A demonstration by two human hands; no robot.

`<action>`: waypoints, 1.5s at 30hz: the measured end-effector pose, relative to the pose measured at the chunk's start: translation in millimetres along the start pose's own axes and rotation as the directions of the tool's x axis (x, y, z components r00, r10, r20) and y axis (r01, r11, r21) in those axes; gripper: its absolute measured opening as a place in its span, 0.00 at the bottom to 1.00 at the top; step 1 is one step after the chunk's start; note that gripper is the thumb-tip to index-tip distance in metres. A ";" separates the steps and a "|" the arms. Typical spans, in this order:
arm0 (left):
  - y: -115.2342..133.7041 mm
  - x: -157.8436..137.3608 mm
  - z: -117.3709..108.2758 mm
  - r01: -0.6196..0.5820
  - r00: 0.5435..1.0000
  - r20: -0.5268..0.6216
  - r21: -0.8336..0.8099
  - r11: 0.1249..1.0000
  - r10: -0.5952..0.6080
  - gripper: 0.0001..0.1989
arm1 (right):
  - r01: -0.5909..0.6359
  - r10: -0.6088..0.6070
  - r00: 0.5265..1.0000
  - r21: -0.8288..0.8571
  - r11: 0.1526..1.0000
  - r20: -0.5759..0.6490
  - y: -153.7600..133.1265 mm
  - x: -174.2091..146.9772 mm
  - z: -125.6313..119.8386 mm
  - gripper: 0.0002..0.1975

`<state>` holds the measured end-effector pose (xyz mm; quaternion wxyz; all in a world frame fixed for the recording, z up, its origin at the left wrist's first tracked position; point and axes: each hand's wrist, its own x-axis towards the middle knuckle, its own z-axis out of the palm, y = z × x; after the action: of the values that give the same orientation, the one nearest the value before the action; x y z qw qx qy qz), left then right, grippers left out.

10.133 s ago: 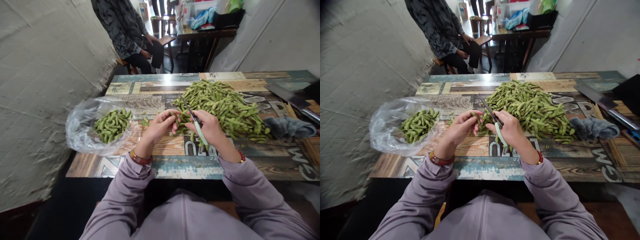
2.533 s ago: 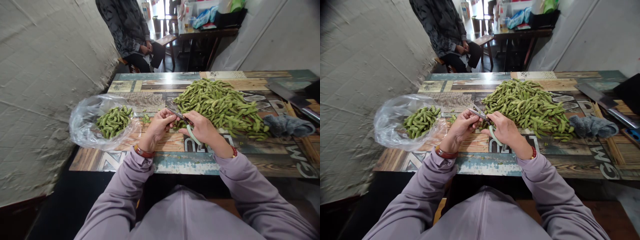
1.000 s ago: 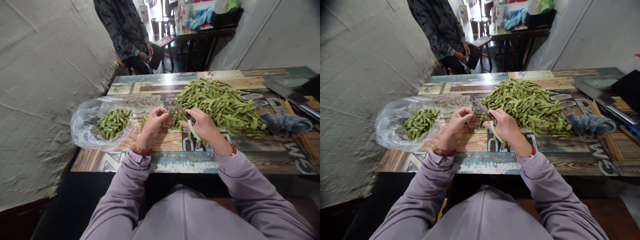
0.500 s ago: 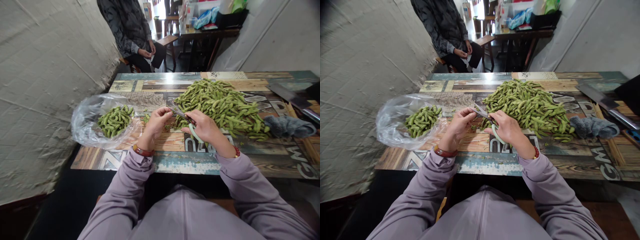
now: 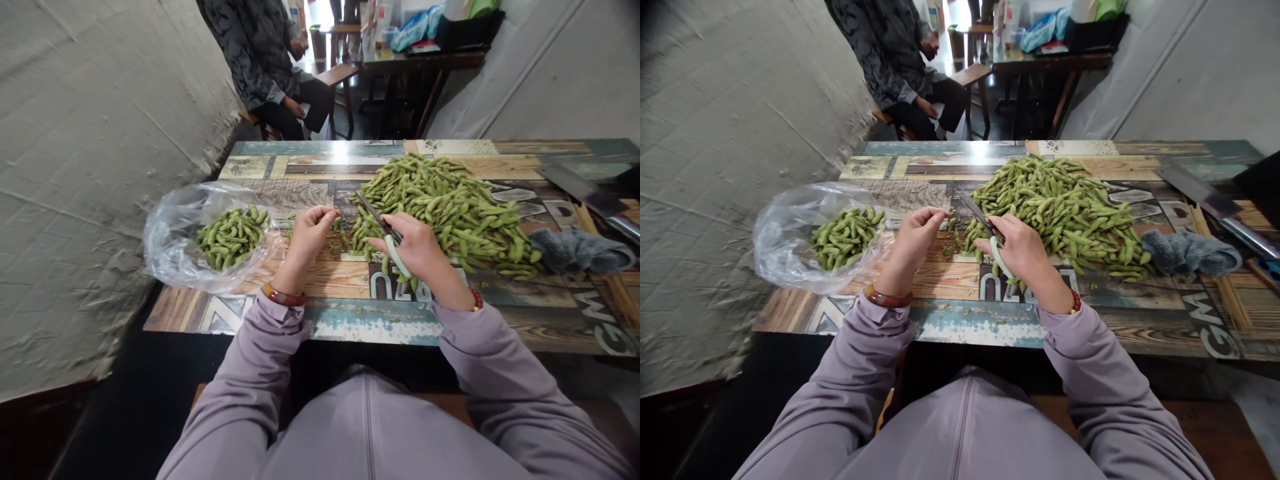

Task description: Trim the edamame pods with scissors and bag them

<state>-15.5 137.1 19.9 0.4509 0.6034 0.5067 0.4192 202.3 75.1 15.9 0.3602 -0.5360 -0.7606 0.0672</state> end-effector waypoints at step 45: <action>4.1 -14.8 12.4 0.203 0.959 0.266 -0.410 0.889 -0.097 0.13 | 0.021 -0.021 0.979 0.002 1.000 0.205 -10.4 -1.9 -2.9 0.24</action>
<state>-4.6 120.6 20.1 0.6624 0.4927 0.3883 0.4095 196.5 68.3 22.2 0.2804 -0.5181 -0.7994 0.1179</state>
